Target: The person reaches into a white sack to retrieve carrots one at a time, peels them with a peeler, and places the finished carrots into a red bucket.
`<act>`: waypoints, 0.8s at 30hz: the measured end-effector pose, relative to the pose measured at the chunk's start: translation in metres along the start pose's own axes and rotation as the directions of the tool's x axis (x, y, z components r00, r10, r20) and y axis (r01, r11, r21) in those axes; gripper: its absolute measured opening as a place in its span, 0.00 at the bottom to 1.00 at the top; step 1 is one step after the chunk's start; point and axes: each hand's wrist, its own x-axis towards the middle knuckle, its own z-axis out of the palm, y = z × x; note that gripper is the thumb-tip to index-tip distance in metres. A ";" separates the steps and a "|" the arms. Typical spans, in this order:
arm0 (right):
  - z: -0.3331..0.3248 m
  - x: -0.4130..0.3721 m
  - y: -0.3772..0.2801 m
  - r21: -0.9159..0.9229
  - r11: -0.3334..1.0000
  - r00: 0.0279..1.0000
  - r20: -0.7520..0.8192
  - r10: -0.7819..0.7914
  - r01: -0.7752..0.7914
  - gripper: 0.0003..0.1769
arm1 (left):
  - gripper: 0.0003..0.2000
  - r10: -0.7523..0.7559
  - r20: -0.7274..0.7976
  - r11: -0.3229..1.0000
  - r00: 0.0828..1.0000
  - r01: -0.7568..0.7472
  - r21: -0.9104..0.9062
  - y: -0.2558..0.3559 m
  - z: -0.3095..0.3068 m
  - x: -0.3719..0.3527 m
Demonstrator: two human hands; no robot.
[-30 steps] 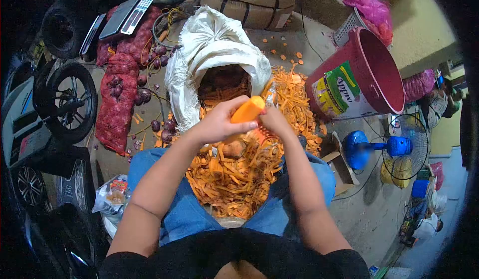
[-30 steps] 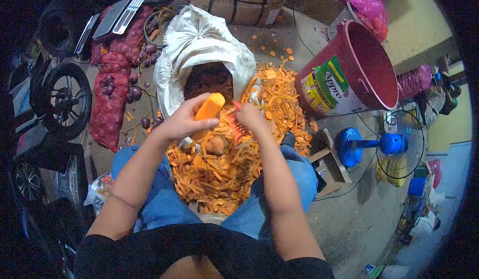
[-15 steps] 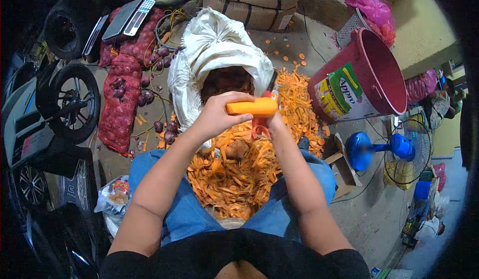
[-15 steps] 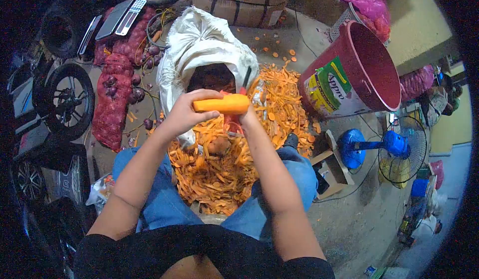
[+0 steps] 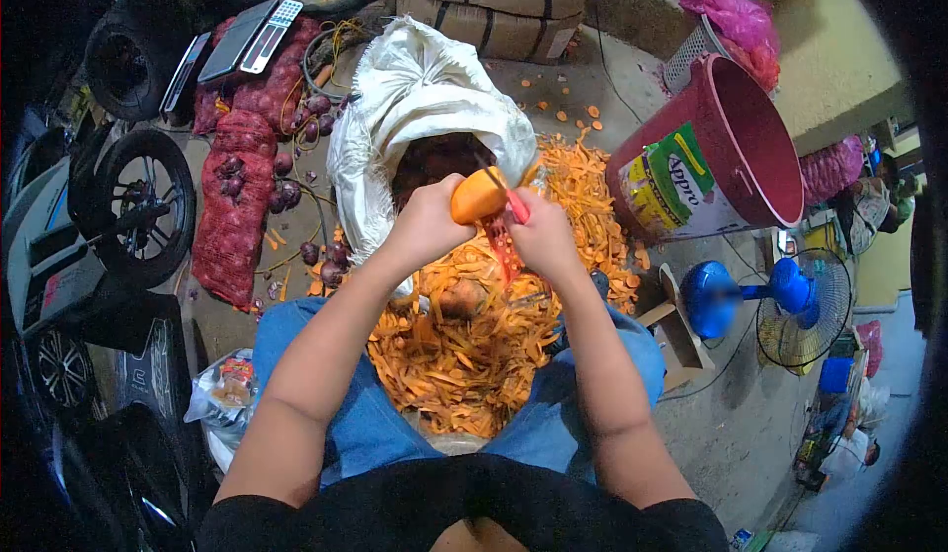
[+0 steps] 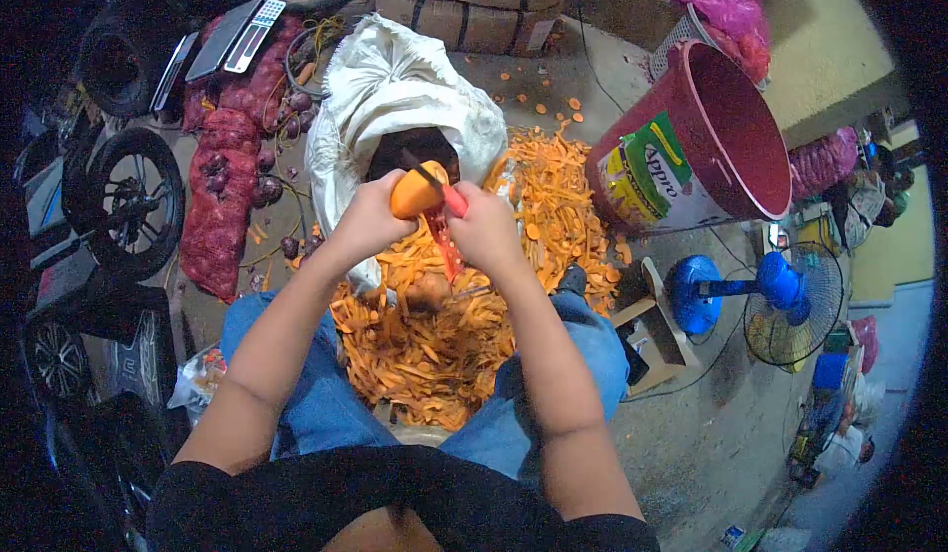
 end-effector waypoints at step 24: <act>0.045 0.012 0.107 -0.220 0.945 0.949 0.148 0.277 -0.241 0.13 | 0.16 0.225 0.384 0.754 0.895 0.090 -0.651 0.027 -0.010 -0.024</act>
